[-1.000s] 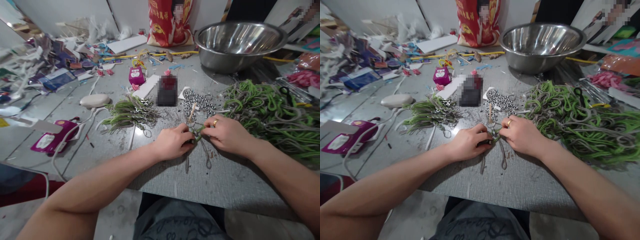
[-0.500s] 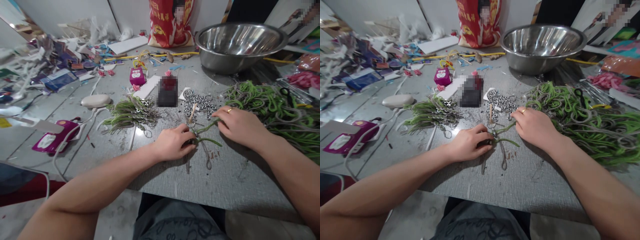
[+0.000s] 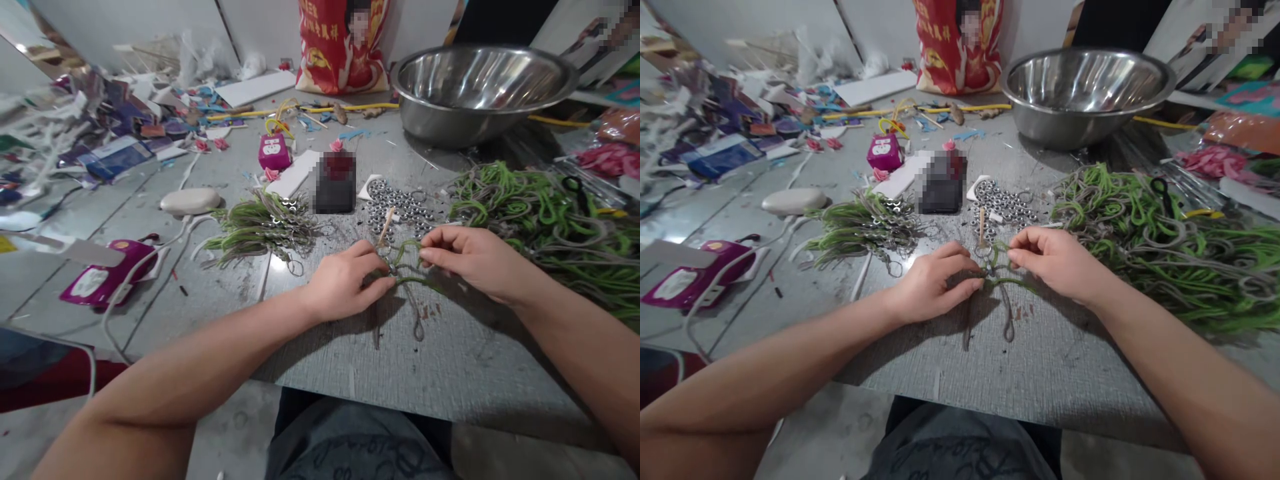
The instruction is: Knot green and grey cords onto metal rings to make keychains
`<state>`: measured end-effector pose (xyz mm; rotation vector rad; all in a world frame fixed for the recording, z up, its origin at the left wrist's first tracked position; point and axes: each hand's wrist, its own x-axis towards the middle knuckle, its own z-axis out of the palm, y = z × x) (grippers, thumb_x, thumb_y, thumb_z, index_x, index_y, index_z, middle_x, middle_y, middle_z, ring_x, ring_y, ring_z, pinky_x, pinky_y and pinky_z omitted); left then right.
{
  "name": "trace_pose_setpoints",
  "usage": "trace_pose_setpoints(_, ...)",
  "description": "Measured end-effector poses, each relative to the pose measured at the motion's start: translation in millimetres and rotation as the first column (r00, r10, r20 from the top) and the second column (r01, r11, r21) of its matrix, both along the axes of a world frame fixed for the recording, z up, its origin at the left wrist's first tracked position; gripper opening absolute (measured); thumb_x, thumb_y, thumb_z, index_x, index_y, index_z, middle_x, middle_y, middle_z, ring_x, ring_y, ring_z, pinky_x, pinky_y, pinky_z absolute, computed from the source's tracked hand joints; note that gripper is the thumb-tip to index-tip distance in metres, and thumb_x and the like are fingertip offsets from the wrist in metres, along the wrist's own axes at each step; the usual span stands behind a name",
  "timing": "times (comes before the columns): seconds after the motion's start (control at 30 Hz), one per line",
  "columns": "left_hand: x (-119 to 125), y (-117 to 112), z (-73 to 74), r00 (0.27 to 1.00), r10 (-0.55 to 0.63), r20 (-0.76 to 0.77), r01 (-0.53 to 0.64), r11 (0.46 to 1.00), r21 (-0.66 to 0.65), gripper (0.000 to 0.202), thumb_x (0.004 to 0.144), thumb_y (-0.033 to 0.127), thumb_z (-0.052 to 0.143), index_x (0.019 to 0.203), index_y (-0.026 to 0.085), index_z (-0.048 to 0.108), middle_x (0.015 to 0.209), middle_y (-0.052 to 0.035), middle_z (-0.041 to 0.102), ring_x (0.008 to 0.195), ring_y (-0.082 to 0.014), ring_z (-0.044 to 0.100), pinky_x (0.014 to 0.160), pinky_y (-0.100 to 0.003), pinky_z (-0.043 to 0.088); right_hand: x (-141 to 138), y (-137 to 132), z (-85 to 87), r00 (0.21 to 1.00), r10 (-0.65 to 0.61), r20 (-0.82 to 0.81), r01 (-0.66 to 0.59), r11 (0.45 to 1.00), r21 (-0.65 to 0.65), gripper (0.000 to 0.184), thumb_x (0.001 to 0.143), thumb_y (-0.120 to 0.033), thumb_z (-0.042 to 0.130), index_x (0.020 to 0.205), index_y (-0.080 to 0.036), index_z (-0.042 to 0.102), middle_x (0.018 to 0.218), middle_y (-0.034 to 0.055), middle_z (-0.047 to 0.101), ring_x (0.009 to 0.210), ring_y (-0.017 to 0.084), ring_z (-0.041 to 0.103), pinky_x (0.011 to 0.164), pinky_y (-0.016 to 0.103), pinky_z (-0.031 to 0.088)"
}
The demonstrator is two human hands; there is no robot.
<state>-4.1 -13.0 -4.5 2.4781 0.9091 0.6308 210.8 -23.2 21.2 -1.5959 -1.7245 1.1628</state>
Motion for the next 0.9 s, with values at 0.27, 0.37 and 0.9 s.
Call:
trace_pose_setpoints(0.27,5,-3,-3.4,0.999,-0.011,0.035,0.011,1.0,0.011,0.031,0.083,0.044,0.053,0.089,0.015,0.063,0.081,-0.0033,0.055,0.069,-0.0114,0.057,0.063,-0.024,0.049,-23,-13,-1.6,0.859,-0.196,-0.473,0.027,0.94,-0.341,0.026,0.063,-0.035,0.068,0.072,-0.018,0.051,0.059,-0.0034,0.058,0.041,0.004,0.04,0.041,0.02,0.028)
trace_pose_setpoints(0.37,5,-3,-4.6,0.997,-0.038,0.064,0.037,0.999,0.014,0.023,0.088,0.032,0.047,0.084,0.015,0.062,0.078,-0.0026,0.056,0.068,-0.0094,0.055,0.062,-0.021,0.046,-25,-13,-2.6,0.847,-0.19,-0.496,0.01,0.939,-0.344,0.025,0.063,-0.033,0.069,0.071,-0.017,0.05,0.058,-0.0037,0.058,0.041,0.003,0.041,0.041,0.02,0.028)
trace_pose_setpoints(0.9,5,-2,3.9,0.992,-0.053,0.118,0.07,0.987,-0.145,0.03,0.082,0.043,0.052,0.085,0.014,0.06,0.071,-0.0016,0.056,0.062,-0.0106,0.052,0.058,-0.023,0.042,-26,-16,-4.6,0.855,-0.184,-0.484,0.049,0.96,-0.277,0.023,0.066,-0.032,0.067,0.074,-0.018,0.051,0.06,-0.0039,0.057,0.041,0.004,0.04,0.041,0.021,0.029)
